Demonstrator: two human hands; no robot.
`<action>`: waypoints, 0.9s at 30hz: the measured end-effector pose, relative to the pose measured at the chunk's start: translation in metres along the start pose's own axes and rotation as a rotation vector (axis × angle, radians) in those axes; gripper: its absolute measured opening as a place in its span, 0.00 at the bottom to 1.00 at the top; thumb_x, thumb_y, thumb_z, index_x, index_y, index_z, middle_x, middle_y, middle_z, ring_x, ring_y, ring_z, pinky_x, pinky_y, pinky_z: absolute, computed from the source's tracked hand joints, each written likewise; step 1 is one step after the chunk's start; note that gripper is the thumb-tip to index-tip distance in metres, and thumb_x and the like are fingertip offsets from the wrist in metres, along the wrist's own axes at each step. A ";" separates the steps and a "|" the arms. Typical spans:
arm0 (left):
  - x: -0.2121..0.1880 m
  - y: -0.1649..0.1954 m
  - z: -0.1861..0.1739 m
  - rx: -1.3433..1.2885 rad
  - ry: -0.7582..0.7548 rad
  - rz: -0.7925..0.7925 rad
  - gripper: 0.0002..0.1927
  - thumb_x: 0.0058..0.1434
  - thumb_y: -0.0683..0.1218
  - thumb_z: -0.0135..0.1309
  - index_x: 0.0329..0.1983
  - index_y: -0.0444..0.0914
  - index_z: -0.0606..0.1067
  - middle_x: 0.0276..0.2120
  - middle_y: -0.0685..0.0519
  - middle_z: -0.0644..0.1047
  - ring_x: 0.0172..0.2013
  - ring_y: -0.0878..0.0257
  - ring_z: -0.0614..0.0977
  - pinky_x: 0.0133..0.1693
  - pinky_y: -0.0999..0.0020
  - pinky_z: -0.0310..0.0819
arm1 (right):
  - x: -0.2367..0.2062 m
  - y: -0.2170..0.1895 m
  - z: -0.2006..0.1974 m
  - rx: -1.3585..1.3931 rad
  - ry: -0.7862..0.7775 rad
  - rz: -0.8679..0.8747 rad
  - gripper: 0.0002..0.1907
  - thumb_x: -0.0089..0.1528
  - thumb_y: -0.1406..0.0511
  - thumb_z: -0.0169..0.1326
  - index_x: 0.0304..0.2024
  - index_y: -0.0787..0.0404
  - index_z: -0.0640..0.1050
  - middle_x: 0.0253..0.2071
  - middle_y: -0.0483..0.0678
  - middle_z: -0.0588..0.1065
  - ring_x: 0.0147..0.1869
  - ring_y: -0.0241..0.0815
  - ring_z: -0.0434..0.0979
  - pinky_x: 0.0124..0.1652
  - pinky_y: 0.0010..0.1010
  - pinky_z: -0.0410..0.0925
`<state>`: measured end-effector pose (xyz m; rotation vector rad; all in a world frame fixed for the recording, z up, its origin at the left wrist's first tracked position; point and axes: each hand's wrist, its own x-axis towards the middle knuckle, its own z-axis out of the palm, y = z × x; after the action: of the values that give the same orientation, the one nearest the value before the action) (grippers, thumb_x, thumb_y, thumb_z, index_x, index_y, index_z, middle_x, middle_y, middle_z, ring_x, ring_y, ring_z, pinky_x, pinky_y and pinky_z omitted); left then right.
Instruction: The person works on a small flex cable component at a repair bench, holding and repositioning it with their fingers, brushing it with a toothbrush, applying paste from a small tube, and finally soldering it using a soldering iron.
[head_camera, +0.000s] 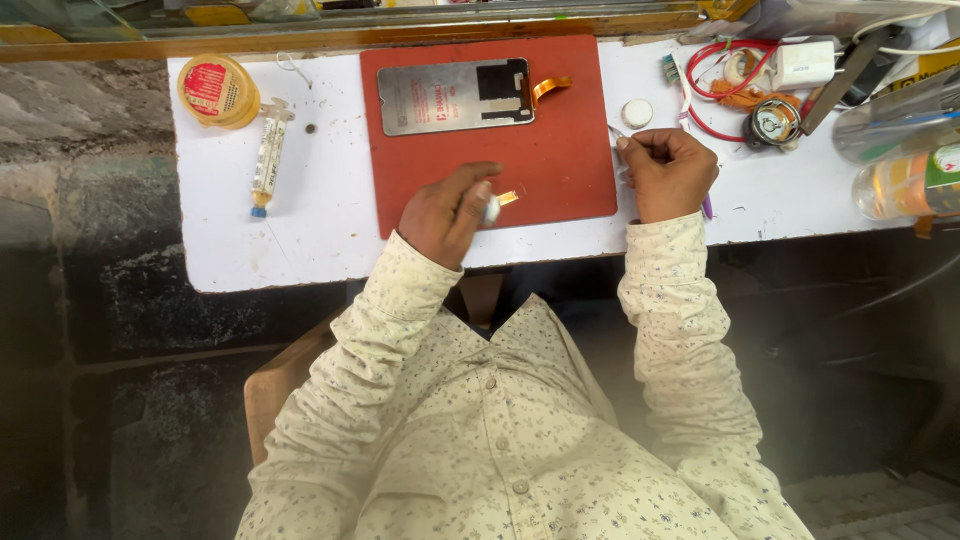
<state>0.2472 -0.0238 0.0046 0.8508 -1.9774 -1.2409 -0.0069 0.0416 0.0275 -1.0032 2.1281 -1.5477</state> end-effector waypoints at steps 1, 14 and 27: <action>0.000 -0.003 -0.001 -0.111 0.013 -0.027 0.19 0.77 0.52 0.42 0.57 0.36 0.76 0.37 0.50 0.82 0.37 0.62 0.85 0.41 0.67 0.80 | -0.001 0.001 0.000 -0.002 -0.001 -0.010 0.06 0.61 0.73 0.67 0.36 0.71 0.82 0.26 0.48 0.79 0.23 0.31 0.75 0.25 0.21 0.69; -0.017 -0.034 -0.066 -0.174 0.534 0.021 0.23 0.63 0.32 0.59 0.60 0.35 0.68 0.50 0.52 0.76 0.48 0.65 0.80 0.51 0.71 0.77 | -0.002 0.047 -0.099 0.401 0.243 -0.083 0.05 0.66 0.74 0.62 0.44 0.69 0.81 0.34 0.48 0.78 0.32 0.36 0.79 0.33 0.27 0.74; -0.023 -0.019 -0.049 0.435 0.543 -0.056 0.27 0.62 0.35 0.68 0.61 0.31 0.69 0.51 0.43 0.71 0.44 0.58 0.74 0.50 0.61 0.75 | 0.016 0.069 -0.290 0.572 0.619 -0.264 0.08 0.73 0.70 0.58 0.53 0.68 0.78 0.40 0.53 0.80 0.36 0.41 0.80 0.35 0.31 0.76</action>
<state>0.3033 -0.0368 -0.0001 1.3014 -1.7884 -0.5172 -0.2224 0.2430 0.0704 -0.6673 1.7108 -2.6680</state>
